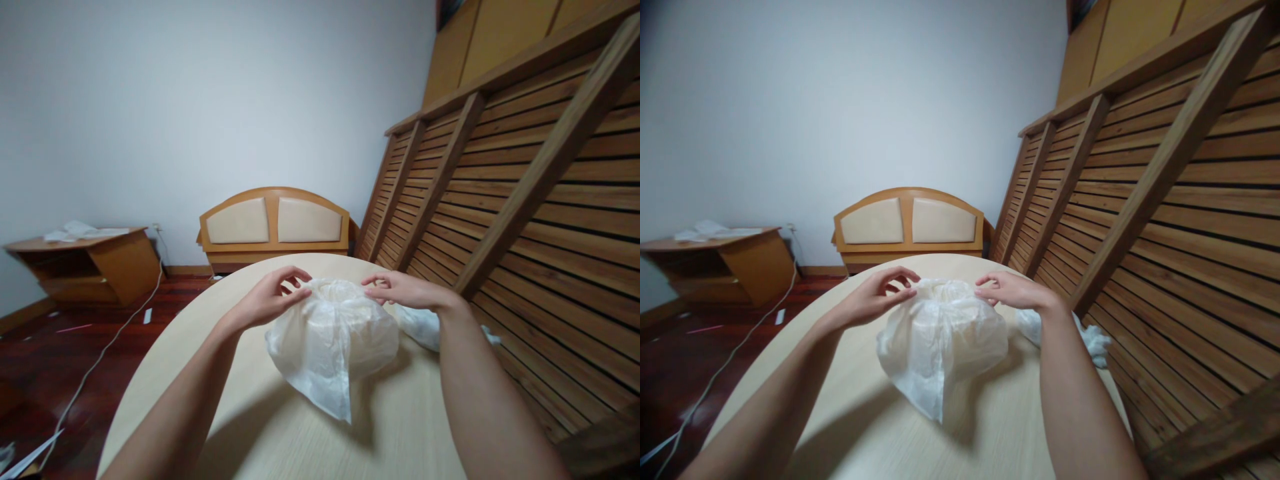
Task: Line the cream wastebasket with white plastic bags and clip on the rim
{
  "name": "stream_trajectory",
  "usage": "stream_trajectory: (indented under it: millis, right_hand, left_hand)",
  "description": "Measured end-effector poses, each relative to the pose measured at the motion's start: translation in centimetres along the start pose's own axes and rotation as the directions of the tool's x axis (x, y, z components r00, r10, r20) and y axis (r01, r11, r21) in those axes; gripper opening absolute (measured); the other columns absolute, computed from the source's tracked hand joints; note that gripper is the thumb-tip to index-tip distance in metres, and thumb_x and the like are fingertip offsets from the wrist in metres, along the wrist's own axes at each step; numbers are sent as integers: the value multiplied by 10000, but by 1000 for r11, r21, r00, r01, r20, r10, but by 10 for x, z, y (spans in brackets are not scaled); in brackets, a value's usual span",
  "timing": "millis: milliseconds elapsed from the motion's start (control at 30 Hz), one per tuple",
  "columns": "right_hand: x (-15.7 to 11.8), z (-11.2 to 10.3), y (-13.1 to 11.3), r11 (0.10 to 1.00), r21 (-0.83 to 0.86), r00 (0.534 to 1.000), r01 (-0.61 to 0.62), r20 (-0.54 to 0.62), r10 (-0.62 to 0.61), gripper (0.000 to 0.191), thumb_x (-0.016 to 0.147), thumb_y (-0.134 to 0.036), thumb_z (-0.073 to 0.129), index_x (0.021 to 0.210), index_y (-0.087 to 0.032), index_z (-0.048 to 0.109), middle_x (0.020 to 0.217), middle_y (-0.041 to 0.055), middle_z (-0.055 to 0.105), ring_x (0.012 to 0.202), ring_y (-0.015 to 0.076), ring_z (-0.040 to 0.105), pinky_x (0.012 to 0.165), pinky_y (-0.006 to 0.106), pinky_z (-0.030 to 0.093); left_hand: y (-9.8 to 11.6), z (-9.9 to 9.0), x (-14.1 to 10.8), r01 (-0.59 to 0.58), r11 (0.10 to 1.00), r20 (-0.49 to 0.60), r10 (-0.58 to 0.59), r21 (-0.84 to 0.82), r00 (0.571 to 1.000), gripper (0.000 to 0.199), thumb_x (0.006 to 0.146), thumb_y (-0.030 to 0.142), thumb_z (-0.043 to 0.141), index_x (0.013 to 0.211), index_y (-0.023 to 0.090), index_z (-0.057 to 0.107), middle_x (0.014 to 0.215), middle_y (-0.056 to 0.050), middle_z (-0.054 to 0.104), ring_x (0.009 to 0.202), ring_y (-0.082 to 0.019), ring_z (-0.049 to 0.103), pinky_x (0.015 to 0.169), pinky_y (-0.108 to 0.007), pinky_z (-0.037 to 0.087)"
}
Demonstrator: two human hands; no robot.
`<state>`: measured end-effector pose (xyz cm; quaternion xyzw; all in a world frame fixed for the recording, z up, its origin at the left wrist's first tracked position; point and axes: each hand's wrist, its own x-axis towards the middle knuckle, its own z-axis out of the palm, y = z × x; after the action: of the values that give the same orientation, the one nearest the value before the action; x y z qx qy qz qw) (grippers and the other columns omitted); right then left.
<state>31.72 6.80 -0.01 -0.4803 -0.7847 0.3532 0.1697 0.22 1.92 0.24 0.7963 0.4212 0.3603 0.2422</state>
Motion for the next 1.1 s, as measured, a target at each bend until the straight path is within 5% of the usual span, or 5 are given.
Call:
stream_trajectory:
  millis: [167,433,767,933,1100]
  right_hand:
    - [-8,-1,-2,996,54,993,64,92,-69,540,756,-506,738,1124,-133,609,950,98,713,891,223,657,757,309,481]
    - [-1,0,10,991,77,988,111,100,-118,391,732,-435,743,970,-154,610,848,52,688,796,179,634,708,285,471]
    - [-9,7,-23,975,-185,981,124,-123,-148,355,869,-516,578,847,-169,648,880,81,698,805,203,637,712,304,484]
    - [0,15,-18,954,-250,962,165,-171,-211,416,733,-505,761,974,-198,614,1006,62,698,948,240,650,801,317,492]
    - [16,28,-14,950,-260,944,175,-228,-237,347,760,-363,765,1014,-204,589,1136,95,679,1127,274,636,915,348,486]
  left_hand:
    - [24,2,-15,-70,993,230,46,96,972,376,796,384,737,1111,196,656,1046,-57,674,868,-168,612,673,-247,499]
    - [19,9,-13,-118,976,239,72,185,968,267,806,295,742,1041,189,670,923,-28,673,820,-152,615,685,-244,481]
    - [-17,24,2,-183,934,52,176,308,983,77,889,205,628,850,198,694,895,-20,684,736,-122,641,687,-231,492]
    - [-34,39,11,-85,934,-165,150,347,975,76,882,171,622,830,187,676,914,-32,645,728,-128,646,653,-230,513]
    - [-52,44,15,-20,950,-265,107,312,958,91,890,190,582,862,195,668,938,-39,627,756,-140,669,691,-257,556]
